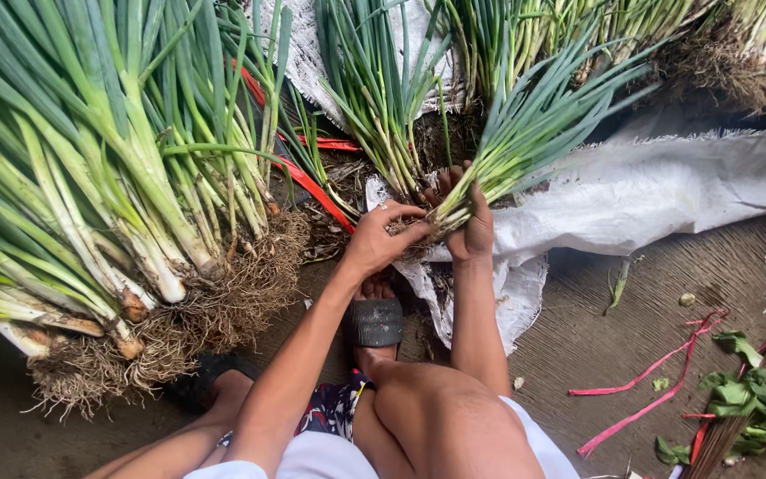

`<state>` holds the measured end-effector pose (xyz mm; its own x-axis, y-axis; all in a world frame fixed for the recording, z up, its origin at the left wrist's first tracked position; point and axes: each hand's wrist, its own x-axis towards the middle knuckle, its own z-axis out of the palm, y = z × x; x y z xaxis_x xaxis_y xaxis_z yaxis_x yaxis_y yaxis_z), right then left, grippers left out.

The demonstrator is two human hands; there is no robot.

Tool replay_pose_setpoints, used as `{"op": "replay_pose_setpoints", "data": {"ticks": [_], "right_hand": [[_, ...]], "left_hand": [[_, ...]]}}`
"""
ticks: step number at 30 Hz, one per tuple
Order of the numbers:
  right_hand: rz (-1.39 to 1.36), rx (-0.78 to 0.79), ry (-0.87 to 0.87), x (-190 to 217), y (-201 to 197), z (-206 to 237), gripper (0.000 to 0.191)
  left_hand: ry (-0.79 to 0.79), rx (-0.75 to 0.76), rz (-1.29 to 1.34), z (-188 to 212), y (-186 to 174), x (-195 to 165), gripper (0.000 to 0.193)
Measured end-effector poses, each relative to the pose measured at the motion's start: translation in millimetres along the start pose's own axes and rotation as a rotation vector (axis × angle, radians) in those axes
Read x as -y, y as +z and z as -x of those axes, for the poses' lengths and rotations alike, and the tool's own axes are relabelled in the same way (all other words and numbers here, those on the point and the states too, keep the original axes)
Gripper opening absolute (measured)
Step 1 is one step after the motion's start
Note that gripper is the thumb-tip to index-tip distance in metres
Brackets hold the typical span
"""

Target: The person sits on the floor among piles of harvested scallions, strips outer leaves and dirt from the bulbs, gathers scallions into bunches, and ties each bunch with a red rubber band, placing finished bunches aside.

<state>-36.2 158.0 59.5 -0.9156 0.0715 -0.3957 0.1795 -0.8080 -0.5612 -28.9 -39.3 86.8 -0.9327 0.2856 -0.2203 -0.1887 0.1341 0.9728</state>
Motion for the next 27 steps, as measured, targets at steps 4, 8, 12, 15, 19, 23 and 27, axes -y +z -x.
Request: {"op": "replay_pose_setpoints", "data": {"ticks": [4, 8, 12, 15, 19, 23, 27], "right_hand": [[-0.036, 0.097, -0.061, -3.3, -5.2, 10.0, 0.048], [-0.029, 0.106, -0.082, -1.3, -13.0, 15.0, 0.049], [-0.025, 0.039, -0.095, 5.5, -20.0, 14.4, 0.044], [-0.059, 0.008, -0.115, 14.0, -23.7, 14.9, 0.042], [-0.055, 0.017, -0.110, 22.0, -18.0, 18.7, 0.040], [0.025, 0.093, -0.137, 14.7, -4.9, 20.0, 0.041], [0.045, 0.082, -0.161, 3.4, 0.1, 22.7, 0.043]], "left_hand": [[0.041, -0.059, -0.020, -0.1, 6.8, -4.8, 0.039], [-0.050, -0.044, 0.372, -1.4, 21.2, 9.5, 0.026], [-0.082, -0.091, 0.231, 0.5, 22.4, 17.4, 0.019], [-0.047, -0.172, 0.134, -0.1, 8.4, 9.0, 0.019], [-0.050, -0.228, 0.073, -1.9, -8.2, -15.8, 0.018], [0.201, -0.056, -0.030, 0.4, -0.5, -35.6, 0.028], [0.048, -0.105, 0.009, 1.4, 11.7, -30.6, 0.025]]}}
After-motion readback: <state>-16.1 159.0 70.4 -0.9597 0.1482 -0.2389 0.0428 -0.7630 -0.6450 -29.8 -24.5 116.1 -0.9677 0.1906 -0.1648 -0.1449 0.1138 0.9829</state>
